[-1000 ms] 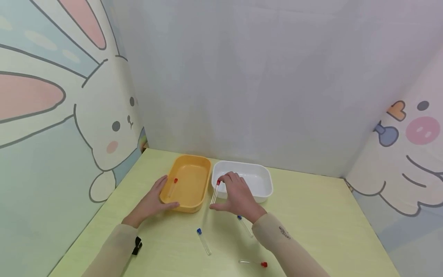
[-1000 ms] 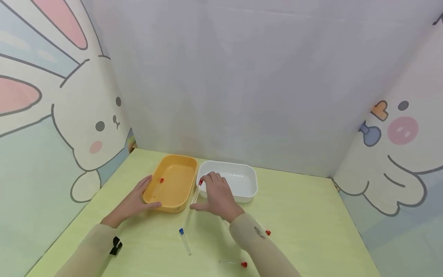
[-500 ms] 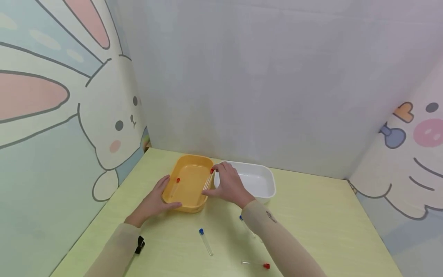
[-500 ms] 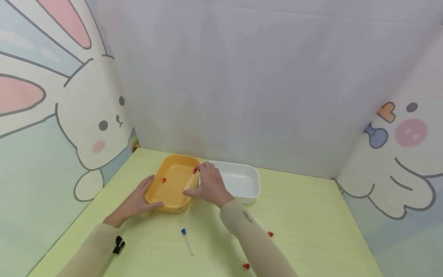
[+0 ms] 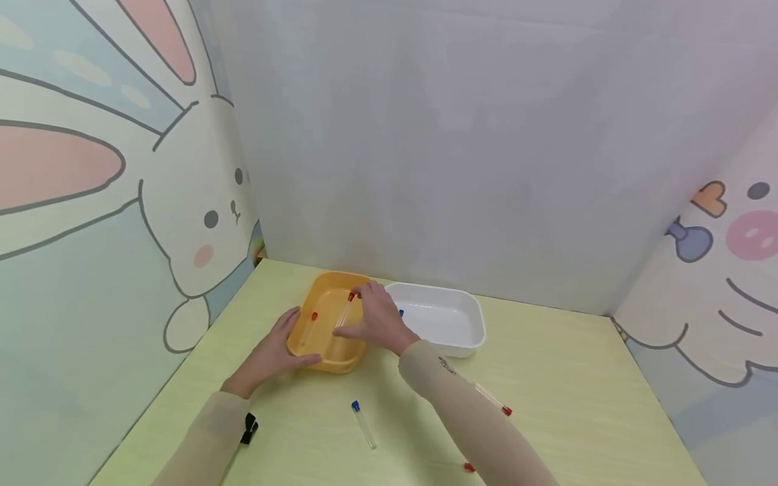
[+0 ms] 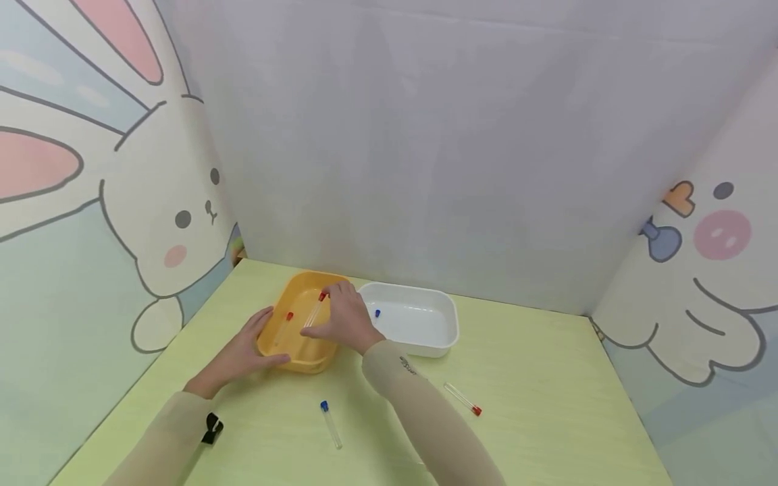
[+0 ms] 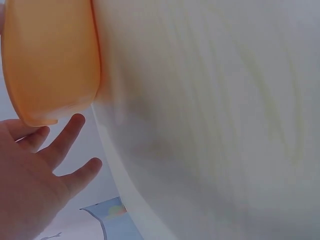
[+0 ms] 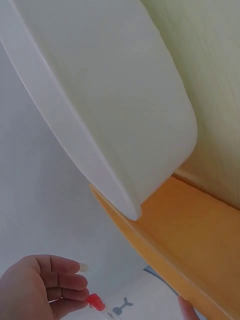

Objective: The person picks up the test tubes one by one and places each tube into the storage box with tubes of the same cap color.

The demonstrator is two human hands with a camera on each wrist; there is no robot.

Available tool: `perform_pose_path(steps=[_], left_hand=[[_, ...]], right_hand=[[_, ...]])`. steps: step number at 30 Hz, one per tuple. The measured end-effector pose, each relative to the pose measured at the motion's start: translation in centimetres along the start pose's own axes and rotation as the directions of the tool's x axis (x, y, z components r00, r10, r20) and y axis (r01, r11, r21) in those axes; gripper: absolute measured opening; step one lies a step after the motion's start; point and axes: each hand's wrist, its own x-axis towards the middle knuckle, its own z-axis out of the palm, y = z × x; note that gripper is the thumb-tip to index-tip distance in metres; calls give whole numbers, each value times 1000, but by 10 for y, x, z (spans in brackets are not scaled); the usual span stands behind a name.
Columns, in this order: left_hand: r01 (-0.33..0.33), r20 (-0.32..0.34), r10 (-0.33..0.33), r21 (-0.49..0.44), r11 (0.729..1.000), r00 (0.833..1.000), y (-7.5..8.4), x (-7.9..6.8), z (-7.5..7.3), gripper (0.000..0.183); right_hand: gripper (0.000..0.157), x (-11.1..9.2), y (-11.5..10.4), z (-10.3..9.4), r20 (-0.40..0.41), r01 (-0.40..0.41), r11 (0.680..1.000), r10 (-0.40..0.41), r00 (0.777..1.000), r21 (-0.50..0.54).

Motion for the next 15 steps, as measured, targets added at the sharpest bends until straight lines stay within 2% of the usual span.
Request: perform_pose_path(steps=[7, 15], left_hand=[[5, 1, -5, -26, 1000, 1000, 1, -1, 0, 116], [-16, -12, 15, -35, 999, 1000, -3, 0, 1, 115]], right_hand=[[83, 10, -10, 16, 32, -45, 999, 44, 999, 23], [83, 18, -10, 34, 49, -52, 998, 51, 998, 21]])
